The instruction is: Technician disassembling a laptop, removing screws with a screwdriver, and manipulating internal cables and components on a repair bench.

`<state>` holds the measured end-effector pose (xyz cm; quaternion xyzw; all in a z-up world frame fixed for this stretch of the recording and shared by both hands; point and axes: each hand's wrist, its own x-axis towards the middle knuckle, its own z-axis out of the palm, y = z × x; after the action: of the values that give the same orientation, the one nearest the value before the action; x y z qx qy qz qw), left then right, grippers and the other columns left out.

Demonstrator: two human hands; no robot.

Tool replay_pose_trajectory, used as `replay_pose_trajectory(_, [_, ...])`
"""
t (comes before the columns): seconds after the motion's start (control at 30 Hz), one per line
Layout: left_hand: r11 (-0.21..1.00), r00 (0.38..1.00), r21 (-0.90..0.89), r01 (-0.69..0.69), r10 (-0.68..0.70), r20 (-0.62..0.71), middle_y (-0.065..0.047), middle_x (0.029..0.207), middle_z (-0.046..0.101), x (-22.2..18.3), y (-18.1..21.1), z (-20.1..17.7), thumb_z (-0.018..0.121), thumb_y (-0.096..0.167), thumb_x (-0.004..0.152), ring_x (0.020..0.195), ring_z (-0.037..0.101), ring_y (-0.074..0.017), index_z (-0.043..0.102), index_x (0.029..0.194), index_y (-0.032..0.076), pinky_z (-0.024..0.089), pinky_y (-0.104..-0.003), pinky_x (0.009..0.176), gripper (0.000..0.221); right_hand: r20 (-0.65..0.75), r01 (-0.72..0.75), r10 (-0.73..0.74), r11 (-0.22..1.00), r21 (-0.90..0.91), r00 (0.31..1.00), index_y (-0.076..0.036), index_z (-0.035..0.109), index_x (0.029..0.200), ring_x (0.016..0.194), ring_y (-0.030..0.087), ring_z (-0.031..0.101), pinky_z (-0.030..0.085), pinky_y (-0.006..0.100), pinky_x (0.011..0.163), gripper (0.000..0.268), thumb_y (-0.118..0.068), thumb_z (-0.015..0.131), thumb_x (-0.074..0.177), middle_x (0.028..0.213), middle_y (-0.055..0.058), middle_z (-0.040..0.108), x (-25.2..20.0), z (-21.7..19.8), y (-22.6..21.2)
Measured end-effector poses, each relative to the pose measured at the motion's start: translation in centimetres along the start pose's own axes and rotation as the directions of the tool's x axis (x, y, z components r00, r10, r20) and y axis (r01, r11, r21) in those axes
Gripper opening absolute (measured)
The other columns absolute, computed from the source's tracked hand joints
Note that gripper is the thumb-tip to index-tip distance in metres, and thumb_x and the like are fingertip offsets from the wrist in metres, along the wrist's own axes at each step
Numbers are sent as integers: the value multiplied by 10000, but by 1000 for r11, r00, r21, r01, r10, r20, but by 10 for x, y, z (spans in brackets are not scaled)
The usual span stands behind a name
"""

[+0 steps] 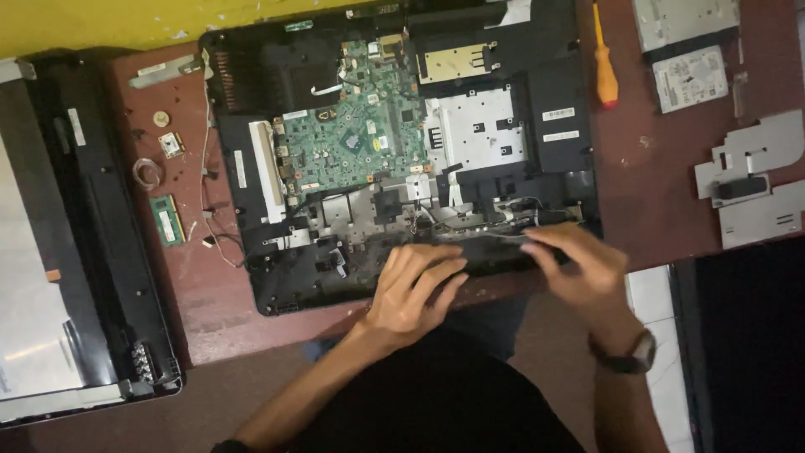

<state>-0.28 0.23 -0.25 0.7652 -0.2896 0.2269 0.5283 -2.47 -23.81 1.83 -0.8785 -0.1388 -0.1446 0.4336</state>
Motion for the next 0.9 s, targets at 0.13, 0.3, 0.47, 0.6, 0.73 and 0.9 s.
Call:
replay_pose_trajectory(0.13, [990, 996, 114, -80, 73, 59, -114, 948, 727, -13, -3, -6, 748, 75, 917, 768, 680, -297, 754, 991, 50, 502, -349, 686, 78, 14, 65, -64, 990, -123, 998, 21, 794, 1036, 858, 341, 767, 612, 409, 714, 138, 56, 787, 903, 975, 141, 785, 7, -12, 13])
replay_pose_trajectory(0.3, [972, 990, 202, -117, 97, 105, -113, 985, 717, -30, -11, -13, 714, 76, 931, 810, 677, -292, 760, 993, 76, 487, -346, 718, 77, -19, 60, -66, 969, -238, 998, -3, 820, 1062, 851, 295, 766, 622, 377, 739, 159, 28, 836, 907, 963, 90, 784, 13, -11, 10])
replay_pose_trajectory(0.47, [969, 990, 243, -44, 10, 138, -122, 941, 717, -16, -9, -25, 728, 149, 943, 785, 648, -310, 765, 1008, 78, 455, -357, 699, 103, 80, 88, -76, 981, -171, 994, 6, 815, 1009, 800, 351, 739, 614, 429, 690, 194, 147, 767, 885, 964, 148, 780, 13, -14, 13])
replay_pose_trajectory(0.6, [962, 985, 271, -20, -28, 170, -152, 1094, 729, -20, -14, -25, 732, 159, 934, 967, 681, -348, 752, 1099, 59, 468, -390, 782, 194, 98, 79, -62, 980, -181, 993, -3, 815, 1003, 795, 329, 728, 607, 414, 699, 201, 146, 770, 877, 953, 139, 777, 14, -15, 9])
replay_pose_trajectory(0.73, [930, 941, 365, 42, -160, 298, -210, 1356, 635, -6, -11, -31, 775, 184, 906, 1271, 580, -397, 587, 1368, 27, 433, -466, 937, 523, 94, 65, -49, 982, -177, 994, 16, 810, 981, 796, 335, 728, 601, 418, 698, 180, 157, 761, 882, 951, 148, 778, 10, -14, 14])
replay_pose_trajectory(0.9, [935, 893, 340, 101, -236, 384, -236, 1369, 624, -3, -11, -34, 779, 188, 898, 1329, 535, -425, 494, 1444, 2, 402, -511, 989, 643, 117, 102, -81, 979, -178, 990, 15, 801, 964, 778, 333, 720, 592, 395, 675, 140, 130, 745, 906, 930, 142, 768, 8, -11, 18])
